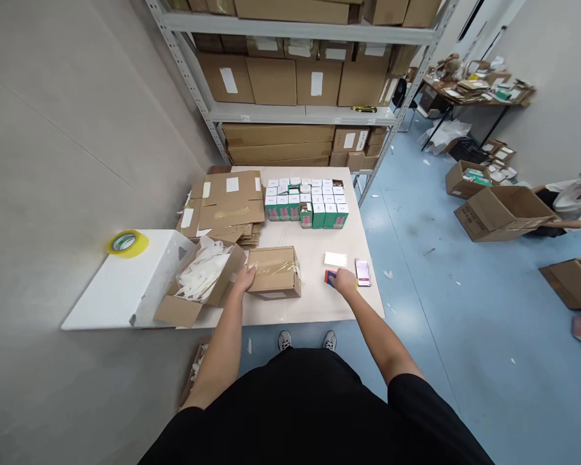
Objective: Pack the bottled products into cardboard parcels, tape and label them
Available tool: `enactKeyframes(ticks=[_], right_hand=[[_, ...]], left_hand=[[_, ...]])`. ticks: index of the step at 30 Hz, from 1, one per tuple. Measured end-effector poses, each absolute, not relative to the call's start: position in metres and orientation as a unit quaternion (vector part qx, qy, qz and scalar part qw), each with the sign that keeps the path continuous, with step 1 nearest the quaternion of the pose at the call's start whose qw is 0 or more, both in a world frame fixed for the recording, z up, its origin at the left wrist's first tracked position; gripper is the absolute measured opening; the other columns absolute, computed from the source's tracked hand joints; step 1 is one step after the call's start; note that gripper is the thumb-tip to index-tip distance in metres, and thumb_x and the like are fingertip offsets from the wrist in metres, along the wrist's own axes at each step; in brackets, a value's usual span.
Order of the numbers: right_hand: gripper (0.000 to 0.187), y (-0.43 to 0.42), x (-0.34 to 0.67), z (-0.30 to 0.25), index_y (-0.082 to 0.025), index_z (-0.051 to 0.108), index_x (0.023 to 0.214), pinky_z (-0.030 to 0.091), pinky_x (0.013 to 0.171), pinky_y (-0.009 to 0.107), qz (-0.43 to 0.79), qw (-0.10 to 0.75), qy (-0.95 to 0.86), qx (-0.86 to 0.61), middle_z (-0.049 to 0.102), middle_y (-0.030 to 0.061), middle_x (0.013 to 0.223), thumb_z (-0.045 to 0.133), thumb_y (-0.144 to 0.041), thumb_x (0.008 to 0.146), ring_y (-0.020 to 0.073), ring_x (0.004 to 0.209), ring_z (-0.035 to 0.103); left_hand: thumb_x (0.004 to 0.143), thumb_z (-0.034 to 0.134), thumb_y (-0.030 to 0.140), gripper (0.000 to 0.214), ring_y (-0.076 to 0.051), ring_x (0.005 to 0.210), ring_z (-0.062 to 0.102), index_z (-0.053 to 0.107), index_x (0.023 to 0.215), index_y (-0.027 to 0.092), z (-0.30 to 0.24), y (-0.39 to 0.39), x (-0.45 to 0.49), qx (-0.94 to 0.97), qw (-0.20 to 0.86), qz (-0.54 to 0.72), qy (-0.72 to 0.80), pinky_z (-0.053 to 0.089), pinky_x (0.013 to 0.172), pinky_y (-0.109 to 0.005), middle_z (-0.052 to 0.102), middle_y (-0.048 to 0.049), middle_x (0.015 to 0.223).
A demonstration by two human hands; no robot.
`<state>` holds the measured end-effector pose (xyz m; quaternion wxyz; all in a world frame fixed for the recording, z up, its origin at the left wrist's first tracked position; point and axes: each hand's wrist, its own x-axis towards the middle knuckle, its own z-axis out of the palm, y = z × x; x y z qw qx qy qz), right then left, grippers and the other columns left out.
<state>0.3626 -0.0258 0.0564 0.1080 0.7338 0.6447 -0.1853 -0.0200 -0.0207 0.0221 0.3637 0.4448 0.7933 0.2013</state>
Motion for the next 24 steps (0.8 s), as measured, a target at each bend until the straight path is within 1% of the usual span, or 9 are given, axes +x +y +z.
enactKeyframes(ticks=[1,4,6,8,12,14,18,22,24], right_hand=[[0.039,-0.035,0.371,0.043,-0.013,0.07,0.114,0.049,0.077,0.032,-0.18,0.095,0.635,0.746,0.076,0.02,0.104,0.059,-0.048,0.1,0.0305,0.098,0.074],[0.042,-0.062,0.398,0.005,-0.014,0.065,0.116,0.049,0.087,0.034,-0.159,0.005,0.616,0.771,0.074,0.0201,0.111,0.045,-0.049,0.106,0.0296,0.106,0.07],[0.035,-0.076,0.409,-0.016,-0.015,0.061,0.119,0.048,0.096,0.038,-0.155,-0.049,0.61,0.776,0.072,0.0203,0.117,0.044,-0.043,0.106,0.0314,0.115,0.066],[0.03,-0.084,0.413,-0.036,-0.017,0.057,0.121,0.047,0.1,0.042,-0.167,-0.078,0.605,0.774,0.07,0.0189,0.12,0.044,-0.038,0.105,0.033,0.119,0.063],[0.021,-0.089,0.41,-0.077,-0.017,0.055,0.115,0.048,0.102,0.049,-0.208,-0.13,0.587,0.772,0.069,0.0194,0.116,0.051,-0.031,0.1,0.0361,0.116,0.064],[0.019,-0.089,0.409,-0.096,-0.017,0.056,0.113,0.046,0.105,0.052,-0.236,-0.142,0.564,0.779,0.069,0.0201,0.117,0.054,-0.028,0.097,0.037,0.118,0.064],[0.02,-0.084,0.413,-0.116,-0.016,0.059,0.11,0.041,0.111,0.058,-0.301,-0.125,0.497,0.804,0.069,0.0217,0.122,0.06,-0.026,0.093,0.0393,0.126,0.061],[0.022,-0.074,0.416,-0.107,-0.015,0.068,0.103,0.039,0.111,0.064,-0.329,-0.124,0.457,0.817,0.071,0.0251,0.118,0.071,-0.03,0.088,0.0448,0.129,0.06],[0.026,-0.066,0.407,-0.095,-0.015,0.071,0.105,0.041,0.11,0.06,-0.32,-0.133,0.456,0.82,0.071,0.0265,0.122,0.072,-0.034,0.087,0.0448,0.13,0.059]], left_hand=[[0.104,0.051,0.048,0.037,-0.032,0.128,0.066,0.064,0.123,0.02,0.022,-0.02,-0.019,0.443,0.365,0.199,0.794,0.05,0.106,-0.038,0.073,-0.0158,0.132],[0.104,0.051,0.05,0.038,-0.034,0.126,0.068,0.064,0.121,0.019,0.021,-0.018,-0.016,0.438,0.359,0.185,0.803,0.051,0.104,-0.04,0.073,-0.0176,0.13],[0.104,0.05,0.051,0.039,-0.034,0.126,0.067,0.064,0.122,0.019,0.02,-0.018,-0.014,0.443,0.351,0.183,0.805,0.051,0.104,-0.041,0.073,-0.0179,0.13],[0.104,0.049,0.051,0.04,-0.034,0.127,0.067,0.063,0.123,0.018,0.019,-0.018,-0.014,0.45,0.346,0.185,0.802,0.051,0.104,-0.041,0.073,-0.0178,0.13],[0.103,0.05,0.053,0.043,-0.034,0.126,0.067,0.063,0.124,0.018,0.017,-0.019,-0.017,0.445,0.346,0.189,0.804,0.052,0.104,-0.042,0.074,-0.0165,0.129],[0.102,0.052,0.052,0.04,-0.033,0.124,0.068,0.065,0.122,0.019,0.016,-0.019,-0.019,0.437,0.344,0.194,0.808,0.053,0.104,-0.042,0.075,-0.0155,0.127],[0.101,0.055,0.05,0.038,-0.033,0.123,0.068,0.065,0.12,0.018,0.018,-0.017,-0.019,0.43,0.336,0.196,0.815,0.053,0.105,-0.042,0.075,-0.0157,0.127],[0.101,0.055,0.049,0.037,-0.034,0.122,0.069,0.065,0.117,0.018,0.025,-0.018,-0.016,0.432,0.334,0.181,0.818,0.053,0.104,-0.043,0.075,-0.0168,0.125],[0.102,0.053,0.048,0.036,-0.033,0.121,0.069,0.064,0.117,0.017,0.028,-0.019,-0.014,0.438,0.336,0.184,0.813,0.053,0.104,-0.042,0.075,-0.0165,0.124]])
